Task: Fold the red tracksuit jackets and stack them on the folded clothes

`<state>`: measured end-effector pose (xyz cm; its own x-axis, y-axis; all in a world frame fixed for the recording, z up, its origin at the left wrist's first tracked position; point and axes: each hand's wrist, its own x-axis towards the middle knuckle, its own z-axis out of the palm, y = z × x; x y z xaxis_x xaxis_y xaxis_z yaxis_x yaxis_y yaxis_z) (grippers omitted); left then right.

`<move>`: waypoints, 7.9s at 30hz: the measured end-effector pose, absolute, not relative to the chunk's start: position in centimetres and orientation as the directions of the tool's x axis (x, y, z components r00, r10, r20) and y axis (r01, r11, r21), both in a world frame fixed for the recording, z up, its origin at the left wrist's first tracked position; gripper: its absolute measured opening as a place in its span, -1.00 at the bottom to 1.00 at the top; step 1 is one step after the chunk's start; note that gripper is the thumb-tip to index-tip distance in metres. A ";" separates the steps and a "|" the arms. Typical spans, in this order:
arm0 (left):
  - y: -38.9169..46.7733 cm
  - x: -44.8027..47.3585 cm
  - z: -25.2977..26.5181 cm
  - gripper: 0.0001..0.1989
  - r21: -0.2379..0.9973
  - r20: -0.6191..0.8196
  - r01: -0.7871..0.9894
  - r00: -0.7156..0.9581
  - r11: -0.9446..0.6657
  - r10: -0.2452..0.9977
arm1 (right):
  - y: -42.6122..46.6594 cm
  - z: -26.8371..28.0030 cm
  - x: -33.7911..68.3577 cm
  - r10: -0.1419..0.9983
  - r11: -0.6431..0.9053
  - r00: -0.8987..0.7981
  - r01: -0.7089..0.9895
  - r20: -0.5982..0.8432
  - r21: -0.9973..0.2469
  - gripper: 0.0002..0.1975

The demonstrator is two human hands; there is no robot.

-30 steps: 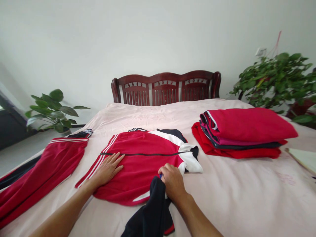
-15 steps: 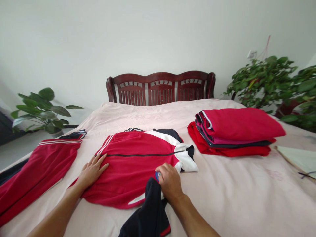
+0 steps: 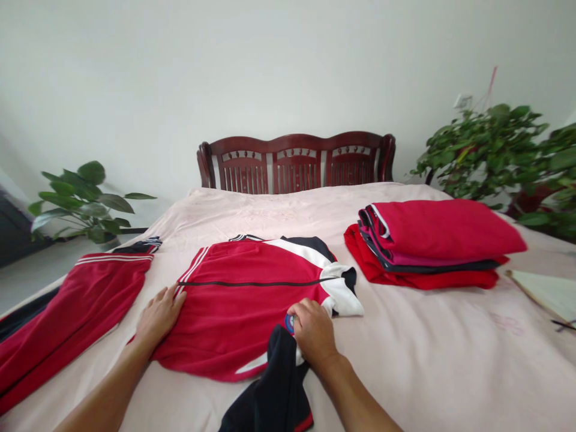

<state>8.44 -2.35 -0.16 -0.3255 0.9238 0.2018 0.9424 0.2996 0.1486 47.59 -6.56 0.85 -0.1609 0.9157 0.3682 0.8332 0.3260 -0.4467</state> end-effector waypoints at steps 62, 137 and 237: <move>-2.6 5.2 0.3 -0.50 0.489 0.092 0.767 -0.520 0.416 0.849 | -6.6 1.0 47.4 0.913 0.341 -0.183 0.832 0.364 -0.437 -0.73; -2.2 5.7 -0.8 -0.58 0.237 0.354 0.969 -0.153 0.069 0.923 | -6.5 0.7 47.4 0.910 0.344 -0.187 0.838 0.371 -0.423 -0.71; -1.5 7.8 -3.0 -0.42 -0.004 0.257 0.947 0.311 -0.321 0.915 | -6.4 0.7 47.4 0.920 0.336 -0.192 0.834 0.342 -0.438 -0.71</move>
